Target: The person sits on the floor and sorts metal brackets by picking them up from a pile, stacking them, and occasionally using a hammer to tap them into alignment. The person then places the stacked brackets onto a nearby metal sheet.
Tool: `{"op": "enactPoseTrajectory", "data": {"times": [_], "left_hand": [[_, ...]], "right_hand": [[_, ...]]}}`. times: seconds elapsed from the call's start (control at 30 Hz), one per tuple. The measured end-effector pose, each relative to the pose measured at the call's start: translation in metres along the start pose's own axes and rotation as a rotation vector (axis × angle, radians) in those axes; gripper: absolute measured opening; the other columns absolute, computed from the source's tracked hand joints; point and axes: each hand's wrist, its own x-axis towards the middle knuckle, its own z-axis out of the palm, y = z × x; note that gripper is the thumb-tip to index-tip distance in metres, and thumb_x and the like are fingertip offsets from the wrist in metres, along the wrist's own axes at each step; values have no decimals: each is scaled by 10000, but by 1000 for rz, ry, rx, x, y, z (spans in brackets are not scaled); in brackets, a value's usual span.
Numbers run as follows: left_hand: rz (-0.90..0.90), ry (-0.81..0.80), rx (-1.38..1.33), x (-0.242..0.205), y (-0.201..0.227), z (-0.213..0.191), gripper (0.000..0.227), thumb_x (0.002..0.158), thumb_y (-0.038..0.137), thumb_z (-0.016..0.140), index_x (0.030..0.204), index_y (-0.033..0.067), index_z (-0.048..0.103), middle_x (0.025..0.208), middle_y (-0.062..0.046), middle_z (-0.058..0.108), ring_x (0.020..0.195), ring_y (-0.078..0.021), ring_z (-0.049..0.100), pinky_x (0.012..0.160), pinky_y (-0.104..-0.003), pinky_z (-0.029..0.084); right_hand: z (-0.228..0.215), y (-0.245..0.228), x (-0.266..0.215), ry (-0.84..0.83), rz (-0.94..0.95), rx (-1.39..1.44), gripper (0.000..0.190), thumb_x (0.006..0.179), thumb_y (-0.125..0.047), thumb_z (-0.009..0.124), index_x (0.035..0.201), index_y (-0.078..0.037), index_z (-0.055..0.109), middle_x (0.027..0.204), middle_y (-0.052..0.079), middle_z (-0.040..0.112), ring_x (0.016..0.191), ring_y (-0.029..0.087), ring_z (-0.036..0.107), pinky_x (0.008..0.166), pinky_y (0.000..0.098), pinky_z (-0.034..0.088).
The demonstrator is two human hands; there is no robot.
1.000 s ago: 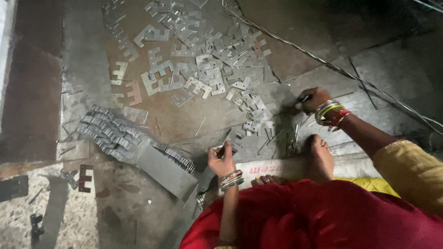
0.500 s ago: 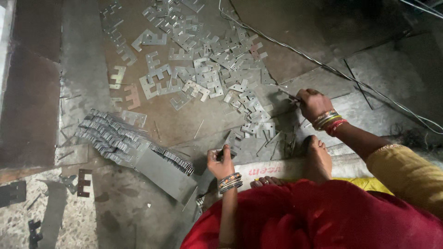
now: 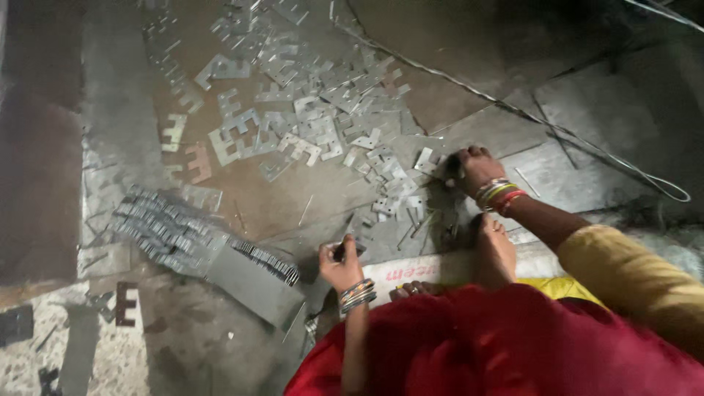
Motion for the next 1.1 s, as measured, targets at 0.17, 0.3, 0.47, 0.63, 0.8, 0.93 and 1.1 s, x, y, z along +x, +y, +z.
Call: {"op": "enactPoseTrajectory", "data": {"times": [0.17, 0.3, 0.47, 0.63, 0.8, 0.93, 1.1], "left_hand": [[65, 6, 186, 4, -13, -10, 282, 840, 180, 847, 798, 3, 632, 711, -57, 664, 631, -117, 593, 609, -293, 516], [34, 8, 214, 5, -22, -12, 303, 850, 181, 834, 805, -18, 611, 733, -63, 658, 647, -131, 584, 618, -315, 513], [10, -24, 294, 1, -18, -16, 269, 873, 170, 793, 817, -40, 636, 727, -84, 678, 621, -170, 618, 589, -354, 515], [-169, -103, 125, -2, -24, -9, 293, 915, 216, 694, 815, -51, 624, 713, -129, 678, 580, -207, 620, 545, -385, 517], [166, -91, 421, -1, -35, -13, 299, 919, 227, 661, 884, -69, 670, 777, -192, 698, 654, -277, 660, 628, -437, 525], [-66, -111, 471, -2, -36, -11, 336, 907, 261, 650, 847, -69, 663, 696, -243, 681, 621, -399, 633, 635, -506, 496], [91, -51, 380, -4, -21, -1, 250, 950, 205, 633, 875, -33, 639, 728, -186, 647, 633, -285, 581, 627, -432, 486]], "right_hand": [[22, -2, -5, -54, 68, 148, 565, 734, -323, 807, 1191, -61, 602, 1169, 234, 631, 1066, 439, 608, 845, 534, 528], [28, -22, -27, -88, 278, 304, 381, 837, -107, 667, 1213, -161, 663, 1213, 204, 647, 1073, 436, 645, 898, 520, 540], [4, -45, -41, 18, 169, 446, 388, 837, -81, 644, 1219, -144, 658, 1227, 226, 641, 1097, 434, 651, 934, 490, 544], [-13, -114, -75, 16, -222, 542, 514, 748, -61, 634, 1259, -102, 604, 1215, 264, 620, 936, 472, 658, 762, 518, 555], [-23, -173, -100, -264, -493, 286, 426, 873, -108, 615, 1287, -47, 534, 973, 237, 683, 789, 422, 698, 612, 518, 572], [-36, -179, -102, -131, -473, 299, 408, 854, -99, 597, 1237, 12, 512, 862, 234, 684, 723, 442, 685, 578, 529, 553], [-37, -179, -98, 24, -610, 552, 335, 861, -115, 600, 1176, -30, 522, 853, 228, 702, 777, 429, 692, 655, 498, 563]]}}
